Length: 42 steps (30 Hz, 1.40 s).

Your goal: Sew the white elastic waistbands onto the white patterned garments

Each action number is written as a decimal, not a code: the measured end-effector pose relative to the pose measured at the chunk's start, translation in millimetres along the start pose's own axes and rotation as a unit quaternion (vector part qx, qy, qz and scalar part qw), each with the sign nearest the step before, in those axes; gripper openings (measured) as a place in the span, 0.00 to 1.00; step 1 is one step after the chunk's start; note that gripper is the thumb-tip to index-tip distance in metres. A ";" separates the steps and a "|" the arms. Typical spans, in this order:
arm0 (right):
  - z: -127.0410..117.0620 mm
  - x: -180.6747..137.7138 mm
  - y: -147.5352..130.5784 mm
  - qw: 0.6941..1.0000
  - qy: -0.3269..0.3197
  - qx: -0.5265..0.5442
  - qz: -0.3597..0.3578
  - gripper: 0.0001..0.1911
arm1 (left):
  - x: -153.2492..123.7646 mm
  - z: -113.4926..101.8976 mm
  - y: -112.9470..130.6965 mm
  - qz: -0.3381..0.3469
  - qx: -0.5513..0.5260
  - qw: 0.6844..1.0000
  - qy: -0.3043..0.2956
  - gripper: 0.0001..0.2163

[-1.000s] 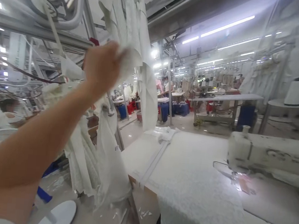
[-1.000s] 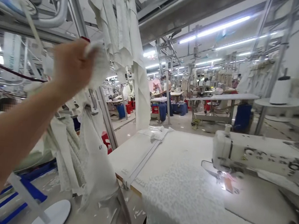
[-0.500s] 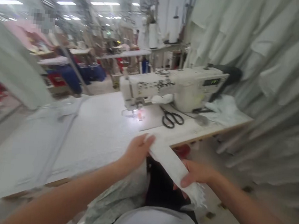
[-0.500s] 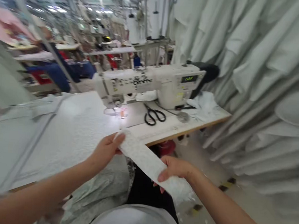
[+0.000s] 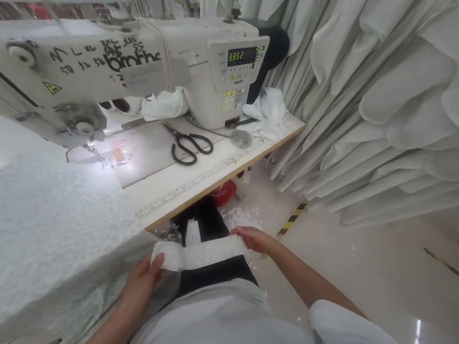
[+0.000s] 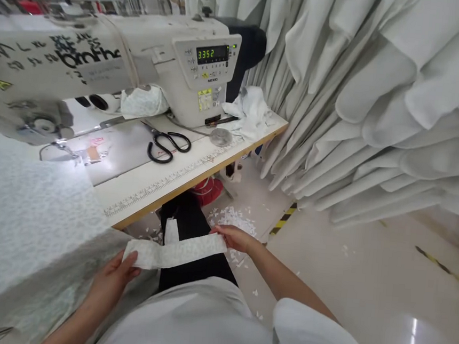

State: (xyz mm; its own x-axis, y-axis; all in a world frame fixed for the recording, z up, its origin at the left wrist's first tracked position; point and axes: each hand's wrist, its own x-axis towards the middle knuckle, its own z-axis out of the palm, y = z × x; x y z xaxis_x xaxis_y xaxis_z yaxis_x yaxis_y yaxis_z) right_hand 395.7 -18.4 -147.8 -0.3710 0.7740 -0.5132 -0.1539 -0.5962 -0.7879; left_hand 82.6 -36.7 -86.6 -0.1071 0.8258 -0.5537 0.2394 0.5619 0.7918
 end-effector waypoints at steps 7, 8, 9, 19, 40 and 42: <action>49.6 -26.1 -65.1 0.986 -0.063 -0.003 -0.157 0.34 | -46.1 42.2 105.3 0.127 0.051 0.940 -0.313 0.17; 56.1 -30.1 -77.2 0.981 -0.128 -0.002 -0.146 0.35 | -46.7 45.9 116.2 0.141 0.032 0.941 -0.307 0.17; 59.5 -33.2 -87.8 0.975 -0.183 -0.005 -0.125 0.33 | -45.2 47.5 123.8 0.148 0.002 0.947 -0.284 0.17; -22.8 -4.8 -38.3 0.995 -0.077 0.014 0.065 0.13 | 25.8 15.7 5.0 0.071 0.158 0.985 -0.026 0.20; -13.1 -16.2 24.1 0.988 0.116 0.098 0.001 0.25 | 39.7 95.8 46.3 0.415 0.440 0.784 -0.138 0.07; -7.9 -16.0 28.5 0.989 0.122 0.080 -0.002 0.24 | 43.0 90.8 44.2 0.390 0.436 0.803 -0.113 0.08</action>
State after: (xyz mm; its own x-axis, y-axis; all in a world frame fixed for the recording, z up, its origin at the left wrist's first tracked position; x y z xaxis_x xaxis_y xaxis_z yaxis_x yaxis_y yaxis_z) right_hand 404.5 -46.1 -164.8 -0.1411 0.7932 -0.5924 -0.3050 -0.6041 -0.7362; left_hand 176.2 19.4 -98.9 0.5571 0.8258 -0.0879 0.7446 -0.4498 0.4933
